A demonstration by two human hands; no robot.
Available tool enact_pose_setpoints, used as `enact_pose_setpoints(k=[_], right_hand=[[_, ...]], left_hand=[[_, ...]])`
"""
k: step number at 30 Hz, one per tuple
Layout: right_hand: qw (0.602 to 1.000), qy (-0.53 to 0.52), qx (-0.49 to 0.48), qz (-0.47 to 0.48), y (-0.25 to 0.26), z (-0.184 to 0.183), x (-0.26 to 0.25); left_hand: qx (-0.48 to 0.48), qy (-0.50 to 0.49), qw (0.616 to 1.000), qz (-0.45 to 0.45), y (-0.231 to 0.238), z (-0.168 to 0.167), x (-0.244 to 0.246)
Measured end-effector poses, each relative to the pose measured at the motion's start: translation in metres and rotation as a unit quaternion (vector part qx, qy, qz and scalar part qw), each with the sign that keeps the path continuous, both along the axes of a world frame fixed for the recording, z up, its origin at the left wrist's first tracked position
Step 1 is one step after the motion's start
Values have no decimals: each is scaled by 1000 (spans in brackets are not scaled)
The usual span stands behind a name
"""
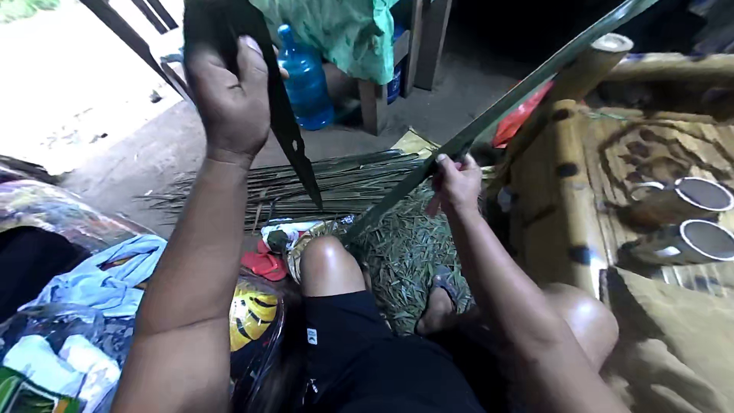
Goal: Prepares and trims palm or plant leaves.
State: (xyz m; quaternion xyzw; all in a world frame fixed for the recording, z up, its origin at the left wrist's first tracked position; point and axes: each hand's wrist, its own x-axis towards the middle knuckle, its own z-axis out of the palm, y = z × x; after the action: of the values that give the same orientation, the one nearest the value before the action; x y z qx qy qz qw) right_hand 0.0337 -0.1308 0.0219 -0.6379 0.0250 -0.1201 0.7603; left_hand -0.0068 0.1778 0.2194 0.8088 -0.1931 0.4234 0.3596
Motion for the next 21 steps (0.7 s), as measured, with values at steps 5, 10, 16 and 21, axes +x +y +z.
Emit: enact_pose_setpoints(k=[5, 10, 16, 21], right_hand=[[978, -156, -141, 18, 8, 36, 29], [907, -206, -365, 39, 17, 91, 63], [820, -100, -534, 181, 118, 135, 134], [822, -88, -499, 262, 141, 79, 127]], left_hand=[[-13, -40, 999, 15, 36, 3, -21], [-62, -49, 997, 1, 62, -9, -28], [-101, -56, 993, -37, 54, -28, -26], [-110, -8, 994, -5, 48, -60, -24]])
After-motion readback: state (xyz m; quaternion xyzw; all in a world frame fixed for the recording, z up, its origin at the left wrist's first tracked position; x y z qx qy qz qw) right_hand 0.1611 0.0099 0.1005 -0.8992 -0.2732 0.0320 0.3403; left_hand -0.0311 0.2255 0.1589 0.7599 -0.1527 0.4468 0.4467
